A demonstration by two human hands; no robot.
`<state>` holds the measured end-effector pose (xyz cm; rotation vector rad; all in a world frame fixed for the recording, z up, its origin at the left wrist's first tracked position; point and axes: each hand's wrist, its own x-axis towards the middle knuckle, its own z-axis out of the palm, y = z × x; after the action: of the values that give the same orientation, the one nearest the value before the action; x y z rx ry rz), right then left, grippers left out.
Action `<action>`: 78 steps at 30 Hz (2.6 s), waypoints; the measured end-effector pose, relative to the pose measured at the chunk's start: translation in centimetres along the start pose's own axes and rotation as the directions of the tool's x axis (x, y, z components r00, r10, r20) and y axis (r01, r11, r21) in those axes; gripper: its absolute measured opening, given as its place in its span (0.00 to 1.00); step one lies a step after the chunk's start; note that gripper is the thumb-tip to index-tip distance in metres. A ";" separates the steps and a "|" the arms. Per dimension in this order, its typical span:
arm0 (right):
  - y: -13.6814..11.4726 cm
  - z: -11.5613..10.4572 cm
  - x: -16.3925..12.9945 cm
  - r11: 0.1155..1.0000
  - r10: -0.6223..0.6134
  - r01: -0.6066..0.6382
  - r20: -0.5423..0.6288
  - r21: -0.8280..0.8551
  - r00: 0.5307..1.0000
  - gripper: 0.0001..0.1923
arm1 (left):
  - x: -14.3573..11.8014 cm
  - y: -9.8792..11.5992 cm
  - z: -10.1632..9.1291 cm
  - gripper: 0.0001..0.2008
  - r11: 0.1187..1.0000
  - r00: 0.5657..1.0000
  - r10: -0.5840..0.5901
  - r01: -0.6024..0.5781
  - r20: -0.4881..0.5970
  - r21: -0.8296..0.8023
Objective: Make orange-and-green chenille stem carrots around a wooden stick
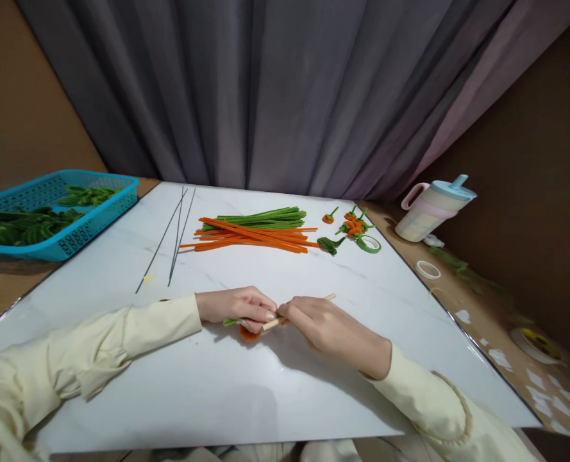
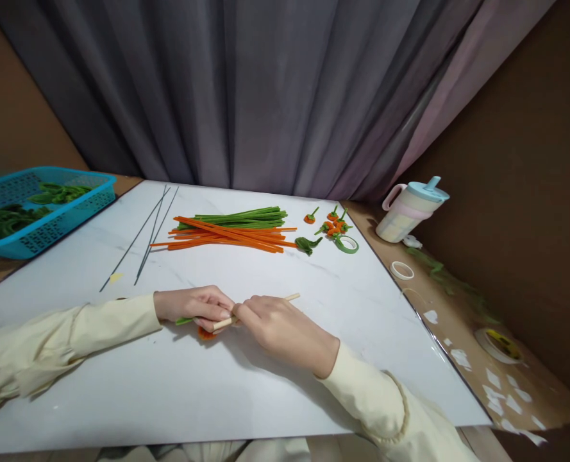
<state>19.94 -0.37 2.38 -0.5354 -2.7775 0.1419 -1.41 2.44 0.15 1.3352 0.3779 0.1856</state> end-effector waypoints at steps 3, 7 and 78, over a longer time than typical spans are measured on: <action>0.0 -0.1 0.1 1.000 0.013 -0.013 0.040 0.000 0.999 0.12 | 0.0 0.0 0.1 0.15 1.000 1.000 -0.003 0.003 -0.004 0.002; 0.4 0.0 0.1 0.969 0.043 -0.062 0.084 0.239 0.996 0.11 | 0.0 0.0 0.4 0.15 0.999 0.999 -0.032 0.032 0.003 0.003; 0.2 0.8 -0.4 0.945 0.071 0.065 -0.397 0.319 0.915 0.07 | 0.2 0.4 2.1 0.10 0.953 0.979 0.031 -0.090 -0.201 -0.289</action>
<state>20.15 -0.35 1.47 -0.4252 -2.2851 0.4331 -0.43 0.68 0.94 1.0345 0.4543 0.4112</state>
